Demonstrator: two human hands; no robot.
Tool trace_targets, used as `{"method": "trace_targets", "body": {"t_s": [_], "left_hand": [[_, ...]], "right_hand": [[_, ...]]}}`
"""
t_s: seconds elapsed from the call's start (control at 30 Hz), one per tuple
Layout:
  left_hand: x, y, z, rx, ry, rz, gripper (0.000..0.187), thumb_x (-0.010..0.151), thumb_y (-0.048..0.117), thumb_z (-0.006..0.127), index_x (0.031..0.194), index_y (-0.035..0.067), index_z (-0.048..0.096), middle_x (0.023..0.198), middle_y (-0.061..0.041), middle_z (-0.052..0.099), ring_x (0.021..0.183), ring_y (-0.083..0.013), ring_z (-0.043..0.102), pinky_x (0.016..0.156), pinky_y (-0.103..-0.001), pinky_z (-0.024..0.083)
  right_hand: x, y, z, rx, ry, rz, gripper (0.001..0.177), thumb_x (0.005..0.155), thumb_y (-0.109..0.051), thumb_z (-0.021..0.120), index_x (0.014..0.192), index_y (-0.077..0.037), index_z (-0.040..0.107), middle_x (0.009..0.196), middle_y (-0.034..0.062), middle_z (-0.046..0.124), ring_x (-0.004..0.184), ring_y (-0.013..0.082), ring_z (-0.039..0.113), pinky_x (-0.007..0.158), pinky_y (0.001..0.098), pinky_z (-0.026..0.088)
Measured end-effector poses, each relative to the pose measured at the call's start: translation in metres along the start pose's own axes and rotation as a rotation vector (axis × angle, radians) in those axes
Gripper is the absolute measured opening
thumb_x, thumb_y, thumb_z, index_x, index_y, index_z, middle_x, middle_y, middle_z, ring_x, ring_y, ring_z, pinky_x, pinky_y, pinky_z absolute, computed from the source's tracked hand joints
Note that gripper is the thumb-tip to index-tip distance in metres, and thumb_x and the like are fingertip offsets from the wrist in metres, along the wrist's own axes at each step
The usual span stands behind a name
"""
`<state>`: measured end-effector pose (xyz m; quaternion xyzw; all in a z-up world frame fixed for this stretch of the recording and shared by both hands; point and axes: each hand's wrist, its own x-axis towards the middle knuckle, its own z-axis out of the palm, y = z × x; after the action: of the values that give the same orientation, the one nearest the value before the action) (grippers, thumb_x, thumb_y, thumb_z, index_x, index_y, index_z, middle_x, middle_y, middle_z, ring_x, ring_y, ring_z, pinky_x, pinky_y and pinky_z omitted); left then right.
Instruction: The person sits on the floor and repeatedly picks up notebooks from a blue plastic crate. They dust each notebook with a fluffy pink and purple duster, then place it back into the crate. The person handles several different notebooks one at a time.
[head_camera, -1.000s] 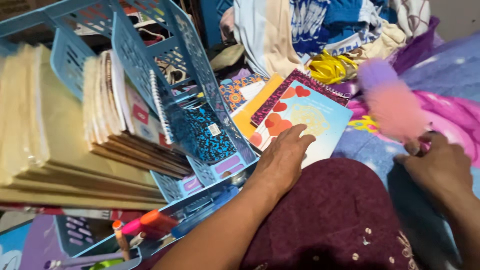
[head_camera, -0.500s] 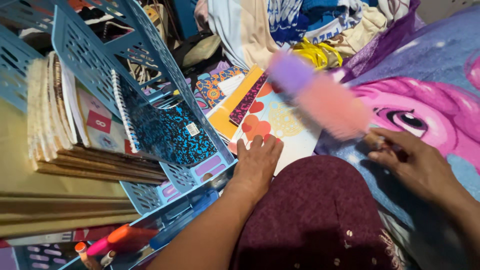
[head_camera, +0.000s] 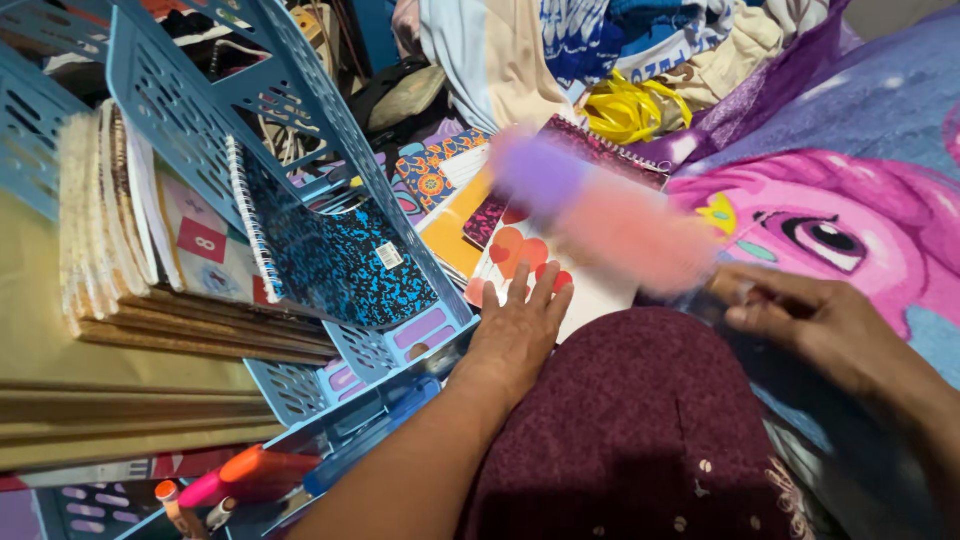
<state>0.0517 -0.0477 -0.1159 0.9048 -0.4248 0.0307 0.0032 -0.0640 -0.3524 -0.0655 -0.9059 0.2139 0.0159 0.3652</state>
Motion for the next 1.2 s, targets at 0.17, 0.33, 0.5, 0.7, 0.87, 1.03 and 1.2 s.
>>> {"method": "trace_targets", "body": {"t_s": [0.17,0.33,0.5,0.7,0.87,1.03,1.2], "left_hand": [[0.0,0.0,-0.001,-0.039,-0.102,-0.014,0.071,0.091,0.004,0.056,0.157,0.011,0.029,0.165,-0.013,0.022,0.154,-0.0412,0.017,0.114,-0.069,0.027],[0.0,-0.001,0.0,-0.053,-0.056,-0.009,0.071,0.091,0.004,0.054,0.157,0.011,0.027,0.167,-0.015,0.016,0.152,-0.0432,0.015,0.112,-0.07,0.026],[0.002,-0.001,0.005,-0.044,-0.106,0.0,0.073,0.09,0.004,0.054,0.157,0.01,0.025,0.167,-0.016,0.015,0.151,-0.044,0.015,0.113,-0.069,0.025],[-0.003,0.0,-0.003,-0.136,0.076,0.028,0.063,0.093,0.001,0.05,0.153,0.007,0.035,0.162,-0.022,0.027,0.147,-0.0483,0.027,0.115,-0.061,0.03],[0.0,0.006,-0.04,-0.318,0.291,-0.028,0.05,0.096,0.002,0.047,0.145,0.007,0.046,0.145,-0.021,0.053,0.134,-0.0442,0.05,0.11,-0.053,0.042],[0.022,0.003,-0.09,-0.544,0.585,-0.29,0.042,0.1,0.003,0.043,0.14,0.013,0.052,0.13,-0.018,0.067,0.113,-0.0405,0.067,0.094,-0.051,0.053],[0.038,-0.013,-0.107,-0.914,0.885,-0.65,0.037,0.105,0.011,0.041,0.139,0.011,0.055,0.118,-0.022,0.072,0.113,-0.0399,0.068,0.091,-0.051,0.052]], "right_hand": [[0.005,0.003,-0.002,0.052,-0.04,0.056,0.059,0.076,-0.032,0.085,0.132,-0.026,0.072,0.116,0.0065,0.079,0.106,0.0168,0.072,0.099,0.0329,0.05],[0.009,-0.004,-0.011,-0.292,0.232,0.106,0.057,0.089,-0.035,0.08,0.144,-0.026,0.068,0.121,0.0131,0.076,0.11,0.0229,0.068,0.101,0.0369,0.05],[-0.004,-0.004,-0.004,0.112,-0.018,0.017,0.06,0.075,-0.033,0.079,0.134,-0.029,0.071,0.118,0.0064,0.08,0.111,0.0192,0.072,0.1,0.033,0.05],[-0.004,-0.017,-0.005,-0.116,0.166,0.156,0.047,0.089,-0.029,0.08,0.135,-0.024,0.075,0.109,0.007,0.078,0.096,0.018,0.069,0.091,0.0347,0.05],[-0.009,-0.011,-0.005,0.294,0.325,0.145,0.046,0.091,-0.019,0.076,0.137,-0.016,0.074,0.091,0.0032,0.071,0.068,0.0113,0.054,0.062,0.0293,0.043],[-0.015,0.002,-0.002,0.554,0.382,0.071,0.039,0.098,-0.017,0.071,0.137,-0.017,0.074,0.082,-0.0009,0.063,0.057,0.0078,0.047,0.047,0.0252,0.033],[-0.015,0.009,-0.007,0.656,0.289,0.0,0.045,0.1,-0.015,0.059,0.145,-0.017,0.067,0.082,-0.0018,0.06,0.055,0.0072,0.045,0.045,0.0235,0.033]]}}
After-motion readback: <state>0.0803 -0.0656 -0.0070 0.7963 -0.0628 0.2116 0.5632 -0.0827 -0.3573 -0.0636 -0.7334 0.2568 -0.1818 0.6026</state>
